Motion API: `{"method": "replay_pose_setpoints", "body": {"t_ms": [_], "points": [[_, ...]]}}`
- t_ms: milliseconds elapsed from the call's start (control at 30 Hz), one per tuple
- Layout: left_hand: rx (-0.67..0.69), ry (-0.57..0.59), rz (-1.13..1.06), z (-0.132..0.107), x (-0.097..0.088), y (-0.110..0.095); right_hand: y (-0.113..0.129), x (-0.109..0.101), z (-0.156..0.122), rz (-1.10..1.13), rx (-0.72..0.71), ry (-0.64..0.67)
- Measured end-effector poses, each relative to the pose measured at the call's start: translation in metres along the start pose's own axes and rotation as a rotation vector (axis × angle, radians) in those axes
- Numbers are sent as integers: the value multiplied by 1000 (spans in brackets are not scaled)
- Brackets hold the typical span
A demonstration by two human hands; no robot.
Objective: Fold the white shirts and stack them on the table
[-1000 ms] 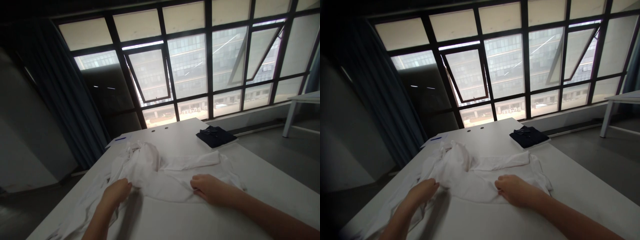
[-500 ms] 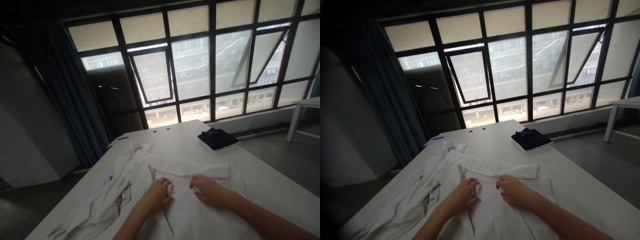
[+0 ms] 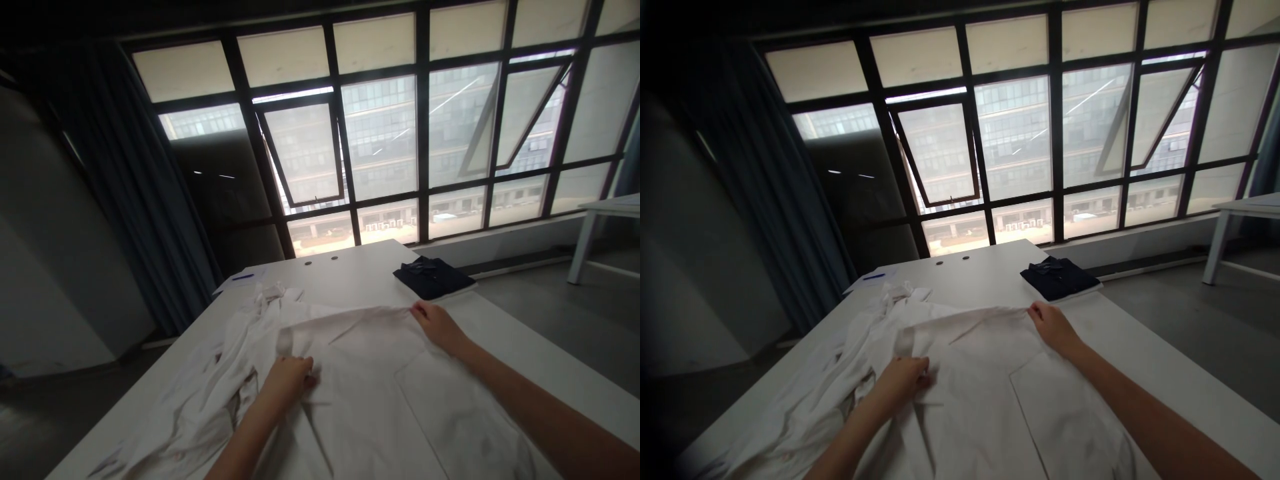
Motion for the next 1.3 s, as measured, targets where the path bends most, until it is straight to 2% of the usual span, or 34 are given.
{"method": "replay_pose_setpoints", "body": {"t_ms": [100, 200, 300, 333, 400, 467, 567, 633, 667, 733, 833, 900, 967, 1033, 1133, 1233, 1300], "points": [[-13, -151, 49, 1, -23, 20, -15, -31, 24, 69, 172, -98], [-69, -425, 80, -1, -51, 44, -37, -54, 40, 33, 252, -100], [-175, -721, 30, -6, -75, 63, -46, -64, 43, -67, 196, 25], [-199, -794, 0, -7, -79, 67, -44, -65, 42, -111, 159, 73], [-218, -866, -22, -8, -81, 71, -32, -63, 35, -212, 80, 130], [-229, -858, 42, -6, -76, 68, -14, -58, 24, -272, -14, 124], [-213, -777, 47, -4, -63, 49, 16, -44, 5, -144, -209, 194], [-89, -649, -156, -7, -55, 21, 31, -32, -10, -10, -318, 351], [10, -546, -299, -10, -52, 3, 35, -25, -18, 21, -350, 419], [223, -375, -478, -21, -44, -38, 40, -13, -31, 5, -390, 487], [436, -276, -469, -38, -25, -92, 41, 2, -47, -62, -451, 512], [537, -217, -421, -44, -6, -112, 43, 7, -56, -76, -482, 513], [576, -185, -379, -44, 13, -118, 45, 12, -62, -88, -515, 494], [581, -182, -351, -39, 29, -115, 48, 18, -67, -108, -550, 466], [595, -182, -291, -31, 39, -105, 48, 27, -67, -103, -573, 431], [594, -172, -194, -25, 26, -92, 38, 25, -51, -71, -490, 316], [541, -192, -144, -20, 5, -76, 24, 11, -28, -45, -357, 139]]}}
Point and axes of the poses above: each hand's wrist, its own z-axis towards the middle knuckle, its own x-axis out of the palm, y = z × x, the point moved 1 cm from there along z, towards the middle knuckle, and after that the axes turned 15 degrees about -y, right-handed, at the moved point
